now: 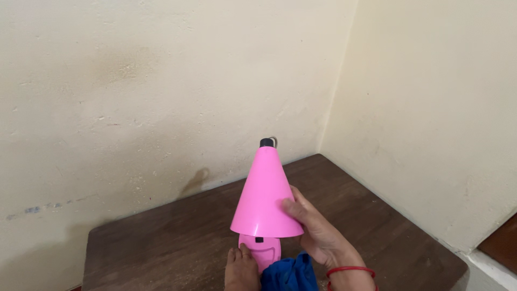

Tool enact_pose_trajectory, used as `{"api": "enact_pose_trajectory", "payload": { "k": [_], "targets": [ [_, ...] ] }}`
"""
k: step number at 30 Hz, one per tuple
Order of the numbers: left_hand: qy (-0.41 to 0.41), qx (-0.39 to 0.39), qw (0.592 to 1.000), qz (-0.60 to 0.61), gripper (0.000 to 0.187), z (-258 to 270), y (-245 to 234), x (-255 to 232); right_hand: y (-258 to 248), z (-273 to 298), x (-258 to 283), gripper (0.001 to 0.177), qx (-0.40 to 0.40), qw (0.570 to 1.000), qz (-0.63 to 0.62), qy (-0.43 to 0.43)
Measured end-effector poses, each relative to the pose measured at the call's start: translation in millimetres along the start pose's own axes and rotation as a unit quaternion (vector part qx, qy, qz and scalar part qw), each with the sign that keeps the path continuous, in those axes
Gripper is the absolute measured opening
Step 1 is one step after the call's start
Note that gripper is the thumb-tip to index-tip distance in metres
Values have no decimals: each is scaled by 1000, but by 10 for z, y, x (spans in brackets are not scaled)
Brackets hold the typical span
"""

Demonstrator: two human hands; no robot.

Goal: The person wipes a wooden desk surface with a blue cloth, then lifts and wipes a pink desk lamp, and finally wipes the desk again. The actions are performed by hand using the cloth.

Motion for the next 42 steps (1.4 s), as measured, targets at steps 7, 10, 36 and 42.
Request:
{"api": "enact_pose_trajectory", "payload": {
  "k": [7, 10, 36, 42],
  "targets": [
    [-24, 24, 998, -62, 72, -8, 24, -56, 101, -32, 90, 99, -23, 998, -9, -50],
    [-8, -48, 999, -12, 73, 43, -41, -17, 64, -21, 12, 87, -31, 999, -13, -23],
    [-6, -198, 896, 397, 46, 660, -455, 310, -331, -90, -1654, 34, -250, 842, 477, -28],
    [-12, -143, 936, 321, 58, 651, -289, 267, -231, -276, -1369, 33, -199, 786, 585, 4]
  ]
}}
Point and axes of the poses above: each hand's wrist, its own z-axis away from the middle knuckle, its own y-axis out of the palm, x = y × z, the point moved 8 cm from there along -z, towards the middle knuckle, and after that the axes turned 12 degrees about z, right-handed, at the moved point
